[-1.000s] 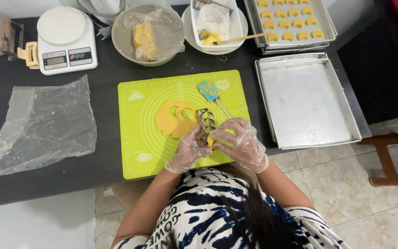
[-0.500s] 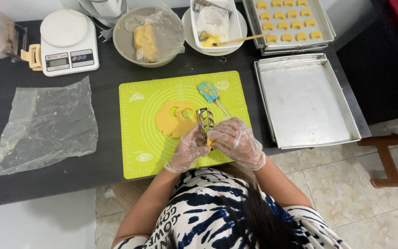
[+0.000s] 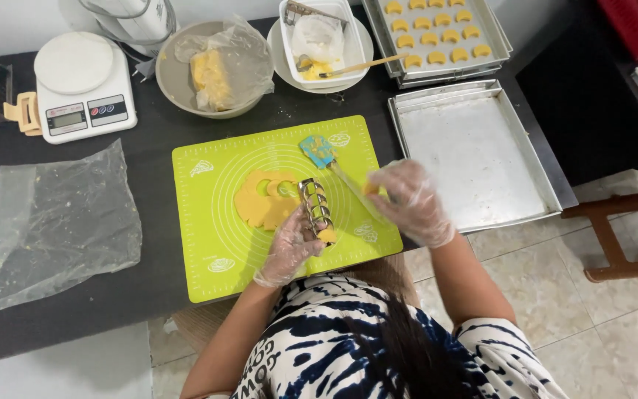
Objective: The person flattens dough on a silicone mat, uses a crescent-shaped mold to cut out cookies, places them on a baking tray, and then uses a brush to apply a topping.
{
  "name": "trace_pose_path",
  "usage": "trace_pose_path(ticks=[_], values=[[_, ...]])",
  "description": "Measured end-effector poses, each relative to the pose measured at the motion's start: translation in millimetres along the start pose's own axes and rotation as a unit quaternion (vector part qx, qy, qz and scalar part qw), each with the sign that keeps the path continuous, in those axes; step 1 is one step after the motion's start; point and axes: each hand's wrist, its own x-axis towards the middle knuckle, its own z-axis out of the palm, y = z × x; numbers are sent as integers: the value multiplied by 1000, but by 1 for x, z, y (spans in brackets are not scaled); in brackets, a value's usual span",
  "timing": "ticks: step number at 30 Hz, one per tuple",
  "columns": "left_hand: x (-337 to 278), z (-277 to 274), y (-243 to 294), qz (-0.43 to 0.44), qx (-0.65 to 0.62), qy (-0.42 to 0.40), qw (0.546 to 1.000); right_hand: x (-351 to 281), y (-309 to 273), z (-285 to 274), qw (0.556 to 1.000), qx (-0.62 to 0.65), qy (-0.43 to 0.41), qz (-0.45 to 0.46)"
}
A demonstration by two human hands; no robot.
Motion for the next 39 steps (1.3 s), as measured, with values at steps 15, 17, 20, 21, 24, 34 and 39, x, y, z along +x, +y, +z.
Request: trace_pose_path(ticks=[15, 17, 20, 21, 24, 34, 39], values=[[-3, -4, -5, 10, 23, 23, 999, 68, 71, -79, 914, -53, -282, 286], [0, -2, -4, 15, 44, 27, 999, 71, 42, -63, 913, -33, -297, 277], [0, 6, -1, 30, 59, 27, 997, 75, -2, -38, 888, -10, -347, 301], [-1, 10, 0, 43, 51, 26, 997, 77, -16, -29, 863, -7, -383, 330], [-5, 19, 8, 48, 70, 20, 996, 57, 4, -8, 810, 73, -403, 419], [-60, -2, 111, 27, 430, 90, 898, 105, 0, -7, 795, 13, -442, 415], [-68, -9, 144, -149, 687, 175, 689, 153, 46, -4, 692, 203, -172, 672]])
